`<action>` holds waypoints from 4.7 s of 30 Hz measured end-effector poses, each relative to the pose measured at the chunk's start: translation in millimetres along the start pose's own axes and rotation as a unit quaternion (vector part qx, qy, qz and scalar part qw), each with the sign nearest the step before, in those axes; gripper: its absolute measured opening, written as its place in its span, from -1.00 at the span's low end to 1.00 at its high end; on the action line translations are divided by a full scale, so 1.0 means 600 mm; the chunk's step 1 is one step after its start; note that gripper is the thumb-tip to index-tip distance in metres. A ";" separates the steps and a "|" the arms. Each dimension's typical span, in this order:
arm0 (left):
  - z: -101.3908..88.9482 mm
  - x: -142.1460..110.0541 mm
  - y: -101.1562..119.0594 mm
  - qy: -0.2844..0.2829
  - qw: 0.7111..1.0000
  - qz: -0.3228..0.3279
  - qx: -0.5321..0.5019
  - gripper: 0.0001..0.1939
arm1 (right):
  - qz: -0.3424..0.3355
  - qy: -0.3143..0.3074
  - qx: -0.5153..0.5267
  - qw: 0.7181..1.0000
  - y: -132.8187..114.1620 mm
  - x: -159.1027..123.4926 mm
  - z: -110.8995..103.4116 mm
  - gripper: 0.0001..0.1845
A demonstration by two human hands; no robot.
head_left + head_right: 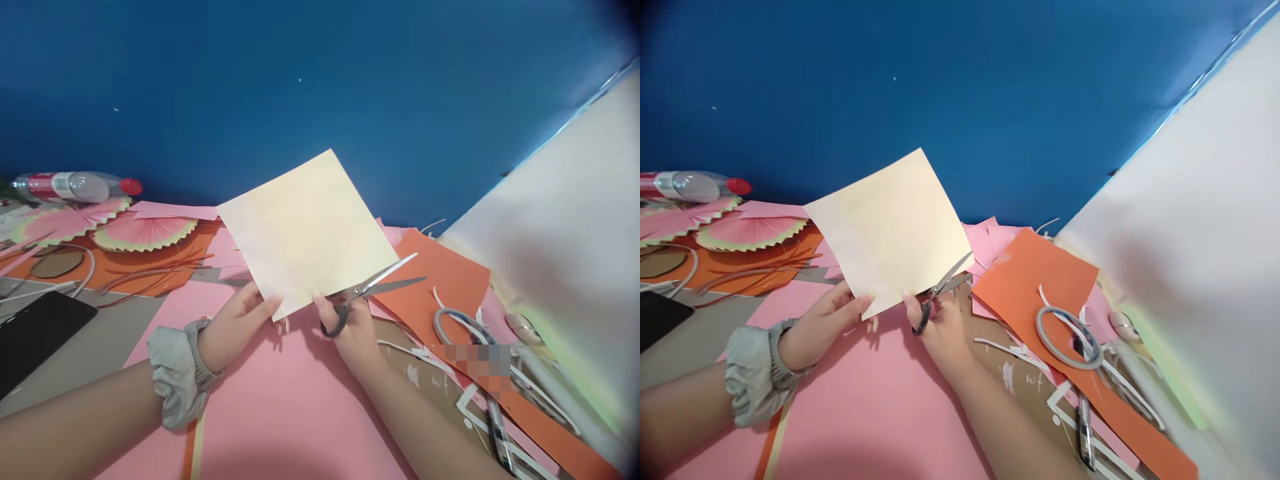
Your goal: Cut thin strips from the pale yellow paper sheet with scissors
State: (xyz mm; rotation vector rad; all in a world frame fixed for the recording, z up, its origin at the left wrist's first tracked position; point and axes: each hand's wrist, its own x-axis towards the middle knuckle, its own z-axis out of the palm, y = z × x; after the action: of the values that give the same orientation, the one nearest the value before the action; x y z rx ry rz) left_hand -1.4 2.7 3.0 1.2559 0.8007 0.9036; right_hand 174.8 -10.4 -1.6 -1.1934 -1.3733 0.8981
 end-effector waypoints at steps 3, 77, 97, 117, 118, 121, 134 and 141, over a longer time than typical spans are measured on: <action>-0.005 -0.001 0.000 0.105 0.992 0.047 0.047 -0.78 | 0.027 -0.112 0.053 0.992 0.002 -0.002 0.003 -0.74; 0.002 -0.019 0.001 0.098 0.993 -0.030 0.055 -0.67 | 0.100 -0.206 -0.009 0.973 -0.016 0.004 0.003 -0.78; -0.006 -0.014 0.000 0.093 0.988 -0.020 0.122 -0.71 | 0.096 -0.155 -0.068 0.981 -0.004 0.002 -0.003 -0.79; -0.016 0.008 0.001 0.238 0.954 0.006 -0.182 -0.81 | 0.088 0.052 0.045 0.994 0.010 0.013 -0.012 -0.80; -0.016 0.008 0.000 0.230 0.958 0.008 -0.173 -0.80 | 0.089 0.075 0.058 0.992 0.012 0.016 -0.013 -0.80; -0.019 0.011 -0.003 0.221 0.966 0.012 -0.133 -0.79 | 0.089 0.095 0.094 0.987 0.017 0.023 -0.014 -0.78; -0.007 0.001 -0.004 0.049 0.996 -0.027 -0.063 -0.68 | 0.114 0.002 0.044 0.993 0.009 0.017 -0.010 -0.69; -0.002 -0.016 -0.004 -0.085 0.994 -0.049 0.040 -0.77 | 0.095 0.084 0.148 0.981 0.030 0.021 -0.013 -0.78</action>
State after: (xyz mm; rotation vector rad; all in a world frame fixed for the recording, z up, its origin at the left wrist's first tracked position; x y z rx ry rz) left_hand -6.6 -5.5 0.9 1.3327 0.7619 0.6826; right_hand 186.1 5.1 -14.6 -1.1519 -0.9626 1.0691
